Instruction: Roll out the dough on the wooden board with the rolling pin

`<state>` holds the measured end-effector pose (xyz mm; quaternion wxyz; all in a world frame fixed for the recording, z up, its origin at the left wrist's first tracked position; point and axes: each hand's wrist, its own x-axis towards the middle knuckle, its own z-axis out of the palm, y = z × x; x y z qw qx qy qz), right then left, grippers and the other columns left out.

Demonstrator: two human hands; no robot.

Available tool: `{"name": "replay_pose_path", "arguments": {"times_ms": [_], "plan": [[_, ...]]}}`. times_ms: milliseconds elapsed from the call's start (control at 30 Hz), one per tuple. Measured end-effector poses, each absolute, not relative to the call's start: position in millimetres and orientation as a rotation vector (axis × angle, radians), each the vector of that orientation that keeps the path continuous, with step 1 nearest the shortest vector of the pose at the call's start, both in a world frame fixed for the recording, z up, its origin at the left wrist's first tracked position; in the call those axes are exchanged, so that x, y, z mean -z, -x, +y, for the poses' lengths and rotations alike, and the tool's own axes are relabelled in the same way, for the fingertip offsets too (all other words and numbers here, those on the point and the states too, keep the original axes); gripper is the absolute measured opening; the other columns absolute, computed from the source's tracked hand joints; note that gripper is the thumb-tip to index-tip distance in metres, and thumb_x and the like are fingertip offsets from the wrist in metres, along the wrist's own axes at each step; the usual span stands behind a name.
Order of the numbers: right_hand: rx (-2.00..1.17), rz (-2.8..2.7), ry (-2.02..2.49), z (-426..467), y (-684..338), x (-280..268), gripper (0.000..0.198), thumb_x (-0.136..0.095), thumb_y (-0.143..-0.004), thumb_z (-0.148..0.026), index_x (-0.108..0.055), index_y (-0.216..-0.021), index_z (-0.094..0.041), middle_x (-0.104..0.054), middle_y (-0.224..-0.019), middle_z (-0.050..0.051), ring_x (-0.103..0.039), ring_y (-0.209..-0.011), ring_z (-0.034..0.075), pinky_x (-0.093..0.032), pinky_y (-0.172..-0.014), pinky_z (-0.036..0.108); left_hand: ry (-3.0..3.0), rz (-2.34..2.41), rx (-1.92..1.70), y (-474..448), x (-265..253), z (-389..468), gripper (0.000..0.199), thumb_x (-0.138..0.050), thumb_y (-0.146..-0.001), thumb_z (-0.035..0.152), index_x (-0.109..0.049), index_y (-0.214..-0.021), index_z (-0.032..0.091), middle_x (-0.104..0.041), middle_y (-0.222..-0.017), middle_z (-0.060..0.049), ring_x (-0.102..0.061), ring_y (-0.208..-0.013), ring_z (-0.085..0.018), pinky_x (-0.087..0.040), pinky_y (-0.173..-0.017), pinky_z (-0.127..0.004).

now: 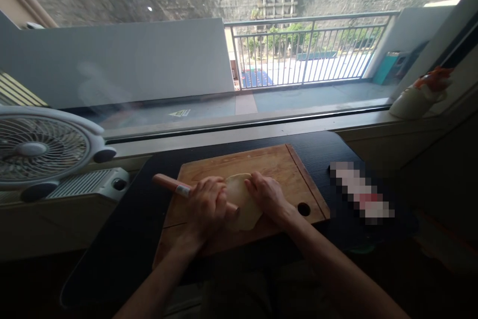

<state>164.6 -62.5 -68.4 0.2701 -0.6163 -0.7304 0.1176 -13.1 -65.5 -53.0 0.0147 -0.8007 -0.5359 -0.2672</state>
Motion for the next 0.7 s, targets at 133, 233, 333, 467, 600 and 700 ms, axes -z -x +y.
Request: {"name": "replay_pose_path", "arguments": {"times_ms": [133,233,333,467,600,700], "plan": [[-0.23,-1.875,1.698,-68.9,-163.2,73.0,0.028,-0.032,-0.094,-0.033,-0.056,-0.095,-0.02,-0.067,-0.08,0.003,-0.061,-0.072,0.015,-0.033,-0.064,0.023,2.481,-1.749,0.725,-13.4,44.8,-10.7,0.034,-0.034,-0.087,0.031,-0.06,-0.103,0.018,-0.061,-0.115,-0.006,-0.049,-0.114,-0.02,-0.034,-0.101,-0.035],[-0.235,-1.851,1.68,-68.6,-161.2,74.8,0.027,-0.032,-0.094,-0.031,-0.056,-0.096,-0.02,-0.067,-0.081,0.003,-0.062,-0.073,0.015,-0.034,-0.065,0.023,2.56,-1.743,0.525,-18.3,39.0,-0.2,0.039,-0.034,-0.086,0.033,-0.059,-0.112,0.016,-0.056,-0.125,-0.007,-0.043,-0.122,-0.021,-0.032,-0.103,-0.038],[-0.242,-1.851,1.648,-67.7,-162.6,74.7,0.027,-0.031,-0.094,-0.031,-0.056,-0.097,-0.021,-0.068,-0.083,0.003,-0.062,-0.073,0.015,-0.035,-0.064,0.023,2.599,-1.669,0.355,5.6,44.3,-36.5,0.042,-0.031,-0.087,0.03,-0.056,-0.118,0.016,-0.051,-0.131,-0.007,-0.037,-0.128,-0.023,-0.026,-0.106,-0.042],[-0.252,-1.857,1.658,-67.4,-163.2,73.6,0.029,-0.03,-0.095,-0.033,-0.056,-0.097,-0.021,-0.068,-0.081,0.003,-0.062,-0.072,0.015,-0.035,-0.064,0.023,2.539,-1.615,0.308,40.0,56.5,-84.3,0.046,-0.029,-0.088,0.031,-0.045,-0.13,0.019,-0.041,-0.14,-0.005,-0.027,-0.133,-0.024,-0.019,-0.108,-0.047],[-0.24,-1.833,1.689,-67.0,-161.5,73.4,0.029,-0.03,-0.095,-0.033,-0.056,-0.097,-0.02,-0.068,-0.081,0.003,-0.063,-0.073,0.015,-0.036,-0.065,0.023,2.45,-1.736,0.255,13.7,49.9,-50.3,0.045,-0.027,-0.088,0.028,-0.05,-0.124,0.015,-0.045,-0.137,-0.008,-0.031,-0.131,-0.023,-0.022,-0.107,-0.044],[-0.24,-1.839,1.679,-67.7,-161.8,72.8,0.028,-0.03,-0.095,-0.033,-0.056,-0.097,-0.021,-0.068,-0.081,0.003,-0.063,-0.074,0.015,-0.038,-0.066,0.023,2.497,-1.762,0.161,-24.3,36.9,-3.8,0.039,-0.033,-0.085,0.027,-0.055,-0.115,0.016,-0.053,-0.129,-0.009,-0.041,-0.124,-0.022,-0.031,-0.102,-0.039]]}}
